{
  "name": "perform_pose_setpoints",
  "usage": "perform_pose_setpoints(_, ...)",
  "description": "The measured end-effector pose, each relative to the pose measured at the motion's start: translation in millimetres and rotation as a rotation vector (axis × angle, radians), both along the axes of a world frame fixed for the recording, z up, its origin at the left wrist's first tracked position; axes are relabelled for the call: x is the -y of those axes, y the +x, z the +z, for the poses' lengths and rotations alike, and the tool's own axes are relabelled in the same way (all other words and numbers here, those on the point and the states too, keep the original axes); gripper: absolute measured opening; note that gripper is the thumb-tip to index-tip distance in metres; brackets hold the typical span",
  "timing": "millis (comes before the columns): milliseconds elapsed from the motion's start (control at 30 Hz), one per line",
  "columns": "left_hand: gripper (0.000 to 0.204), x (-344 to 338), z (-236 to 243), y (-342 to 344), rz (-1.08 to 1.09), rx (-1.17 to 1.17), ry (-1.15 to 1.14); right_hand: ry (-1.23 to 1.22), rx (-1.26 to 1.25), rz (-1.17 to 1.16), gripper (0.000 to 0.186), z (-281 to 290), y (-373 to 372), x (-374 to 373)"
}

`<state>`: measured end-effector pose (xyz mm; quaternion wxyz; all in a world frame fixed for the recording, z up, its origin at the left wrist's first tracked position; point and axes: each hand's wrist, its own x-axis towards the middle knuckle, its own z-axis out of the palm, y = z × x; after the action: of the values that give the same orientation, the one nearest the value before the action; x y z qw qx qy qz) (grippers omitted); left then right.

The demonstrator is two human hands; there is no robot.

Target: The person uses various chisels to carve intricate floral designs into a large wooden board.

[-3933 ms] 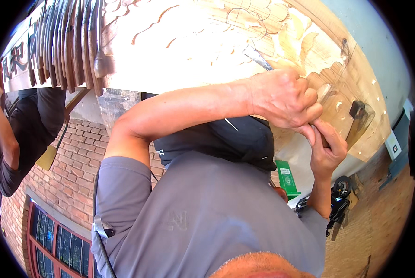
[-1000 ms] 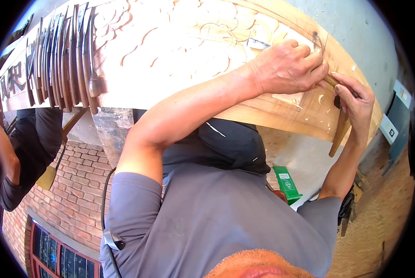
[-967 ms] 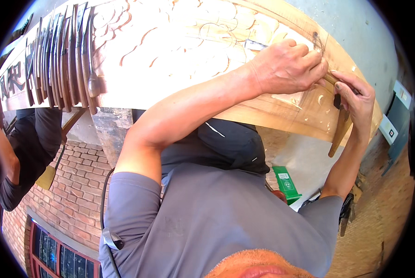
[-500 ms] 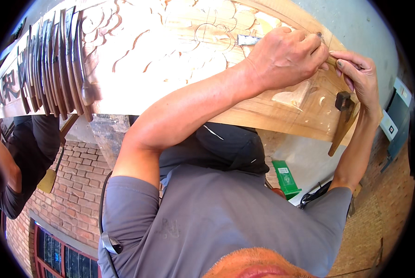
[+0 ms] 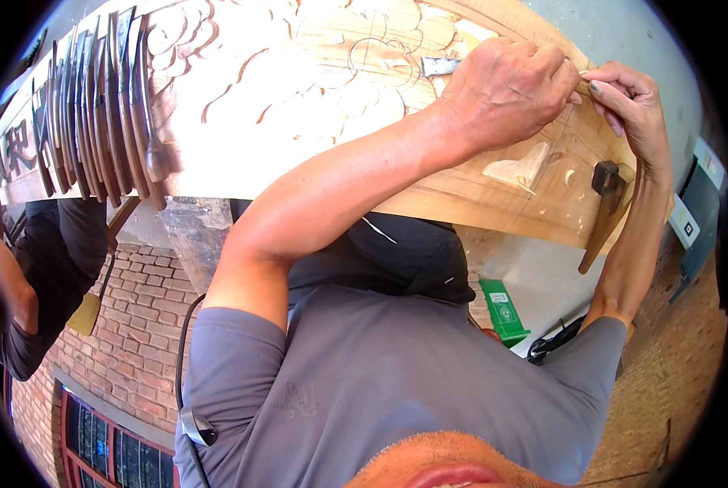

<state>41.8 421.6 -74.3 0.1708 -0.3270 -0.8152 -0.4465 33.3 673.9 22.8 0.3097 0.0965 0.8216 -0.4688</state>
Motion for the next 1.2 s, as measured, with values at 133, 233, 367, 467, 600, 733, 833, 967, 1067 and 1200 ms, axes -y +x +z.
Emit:
perform_pose_setpoints(133,0.026,2,-2,-1,-0.002,0.016,-0.077,-0.153,-0.167,-0.087,0.038,-15,-6,-25)
perform_pose_setpoints(233,0.026,-4,-2,0,0.014,-0.017,-0.009,-0.39,-0.24,-0.184,0.065,-16,-18,-68)
perform_pose_setpoints(367,0.027,4,-1,-3,0.025,0.019,-0.03,-0.681,0.114,-0.277,0.086,-39,-27,-43)
perform_pose_setpoints(467,0.025,0,0,-2,0.042,0.044,-0.015,-0.651,-0.071,-0.157,0.09,-44,-39,-72)
perform_pose_setpoints(600,0.014,-3,1,-5,0.105,0.013,-0.043,-0.69,-0.089,-0.163,0.089,-35,-48,-77)
perform_pose_setpoints(733,0.011,4,4,-7,0.125,0.038,-0.025,-0.74,-0.019,-0.038,0.089,-47,-68,-57)
perform_pose_setpoints(833,0.012,3,1,-7,0.132,0.033,-0.016,-0.617,-0.053,-0.093,0.086,-41,-64,-67)
perform_pose_setpoints(967,0.019,7,8,-4,0.129,-0.161,-0.102,-0.014,-0.308,-0.162,0.048,12,0,3)
perform_pose_setpoints(1067,0.023,12,9,1,-0.011,-0.134,0.039,0.173,-0.42,-0.071,0.03,45,54,38)
perform_pose_setpoints(1200,0.026,16,14,18,-0.227,-0.087,0.032,0.214,-0.423,-0.013,0.035,59,99,51)
